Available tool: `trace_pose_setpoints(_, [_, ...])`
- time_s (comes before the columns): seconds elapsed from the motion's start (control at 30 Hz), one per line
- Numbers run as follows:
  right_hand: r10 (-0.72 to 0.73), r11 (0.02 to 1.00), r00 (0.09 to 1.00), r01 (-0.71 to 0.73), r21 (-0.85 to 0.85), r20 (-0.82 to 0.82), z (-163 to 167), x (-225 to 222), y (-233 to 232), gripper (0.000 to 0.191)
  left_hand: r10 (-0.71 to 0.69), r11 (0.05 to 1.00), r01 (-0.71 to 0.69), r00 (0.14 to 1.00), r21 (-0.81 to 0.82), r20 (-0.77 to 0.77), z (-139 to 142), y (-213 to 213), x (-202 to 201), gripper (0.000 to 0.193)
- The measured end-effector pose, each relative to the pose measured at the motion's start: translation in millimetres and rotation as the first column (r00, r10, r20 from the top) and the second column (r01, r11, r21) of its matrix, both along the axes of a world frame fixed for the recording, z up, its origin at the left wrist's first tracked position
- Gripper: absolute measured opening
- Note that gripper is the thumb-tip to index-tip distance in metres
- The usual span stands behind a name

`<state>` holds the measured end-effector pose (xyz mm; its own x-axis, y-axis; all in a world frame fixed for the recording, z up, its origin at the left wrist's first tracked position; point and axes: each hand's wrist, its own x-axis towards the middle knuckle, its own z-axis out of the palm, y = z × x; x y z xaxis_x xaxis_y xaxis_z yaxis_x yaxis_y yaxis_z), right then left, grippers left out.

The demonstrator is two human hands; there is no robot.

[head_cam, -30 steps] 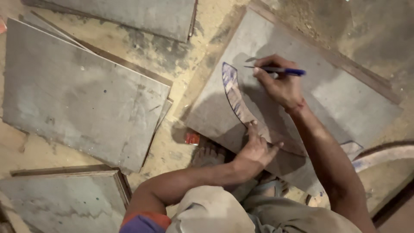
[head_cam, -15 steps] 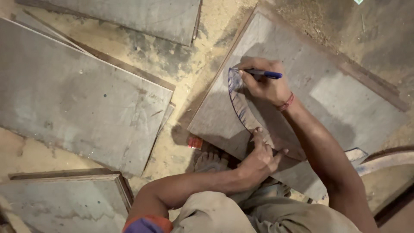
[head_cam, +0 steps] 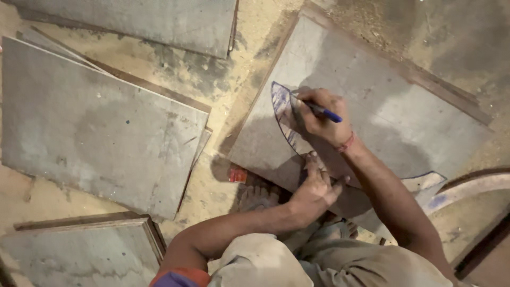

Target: The person places a curved wooden template on a plywood panel on the floor, holds it steady, and traces around its edge with a blue marker. They reposition the template and panel, trace along the curved edge, and move finished panels aside to reach a new board.

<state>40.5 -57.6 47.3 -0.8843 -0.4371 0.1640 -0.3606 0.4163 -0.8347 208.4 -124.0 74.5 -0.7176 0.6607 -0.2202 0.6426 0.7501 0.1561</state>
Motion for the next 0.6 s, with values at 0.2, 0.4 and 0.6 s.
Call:
trace_pose_setpoints(0.2, [-0.012, 1.0, 0.992, 0.01, 0.02, 0.129, 14, 29, 12, 0.013, -0.016, 0.999, 0.012, 0.993, 0.036, 0.114, -7, 9, 8, 0.055])
trace_pose_setpoints(0.4, [0.029, 0.987, 0.989, -0.052, 0.153, 0.147, 28, 75, 59, 0.018, 0.028, 0.999, -0.028, 1.0, 0.03, -0.006, -10, 20, 15, 0.039])
trace_pose_setpoints(0.6, [0.095, 0.979, 0.973, -0.13, 0.159, 0.21, 32, 105, 135, 0.015, -0.003, 1.0, 0.004, 0.993, -0.006, 0.118, -11, 29, 14, 0.043])
